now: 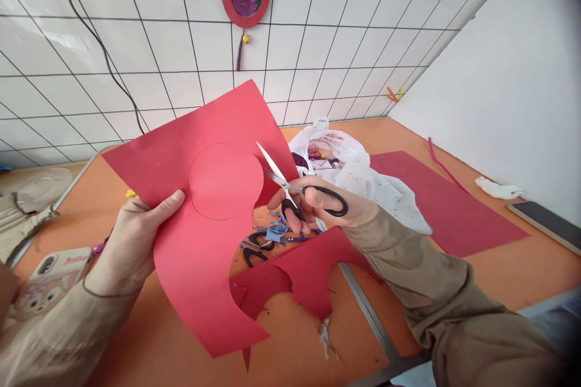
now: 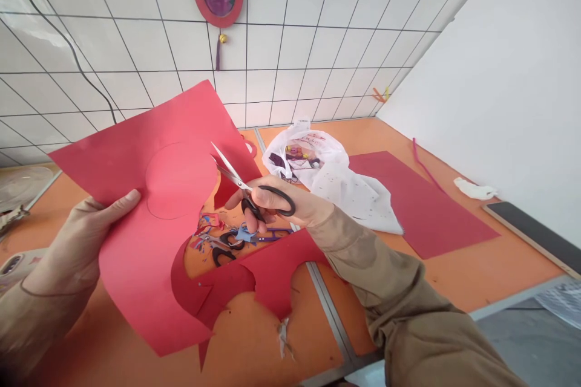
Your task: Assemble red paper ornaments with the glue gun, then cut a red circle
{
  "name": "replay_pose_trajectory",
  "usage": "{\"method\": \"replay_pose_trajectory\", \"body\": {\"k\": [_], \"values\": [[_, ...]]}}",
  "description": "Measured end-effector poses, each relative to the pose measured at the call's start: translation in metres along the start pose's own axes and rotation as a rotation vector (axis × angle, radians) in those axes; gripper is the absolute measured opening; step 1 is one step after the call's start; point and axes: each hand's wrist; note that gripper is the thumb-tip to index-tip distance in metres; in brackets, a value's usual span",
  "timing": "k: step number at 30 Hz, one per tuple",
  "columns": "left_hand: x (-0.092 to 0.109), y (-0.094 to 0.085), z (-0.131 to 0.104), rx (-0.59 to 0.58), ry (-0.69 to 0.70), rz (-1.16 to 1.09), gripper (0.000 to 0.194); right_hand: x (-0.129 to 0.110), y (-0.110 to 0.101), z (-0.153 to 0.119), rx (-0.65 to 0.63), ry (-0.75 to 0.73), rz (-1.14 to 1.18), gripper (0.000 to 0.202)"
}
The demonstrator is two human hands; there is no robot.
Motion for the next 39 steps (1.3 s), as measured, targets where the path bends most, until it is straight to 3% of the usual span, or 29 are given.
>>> {"method": "replay_pose_trajectory", "body": {"k": [8,16,39], "values": [[-0.001,0.0,0.0,-0.05,-0.007,0.028,0.032,-0.005,0.003,0.0,0.048,0.023,-0.049,0.066],[-0.004,0.002,-0.003,-0.026,-0.037,0.069,0.038,-0.011,0.007,0.0,0.111,0.06,-0.09,0.066],[-0.005,0.002,-0.004,-0.036,-0.106,0.046,0.036,-0.018,0.006,0.0,0.081,0.074,-0.222,0.07]]}}
Point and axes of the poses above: each hand's wrist, its own z-axis towards the middle knuckle, its own y-axis out of the palm, x = y × z, and after that the axes turned 10 degrees about -y, right-handed
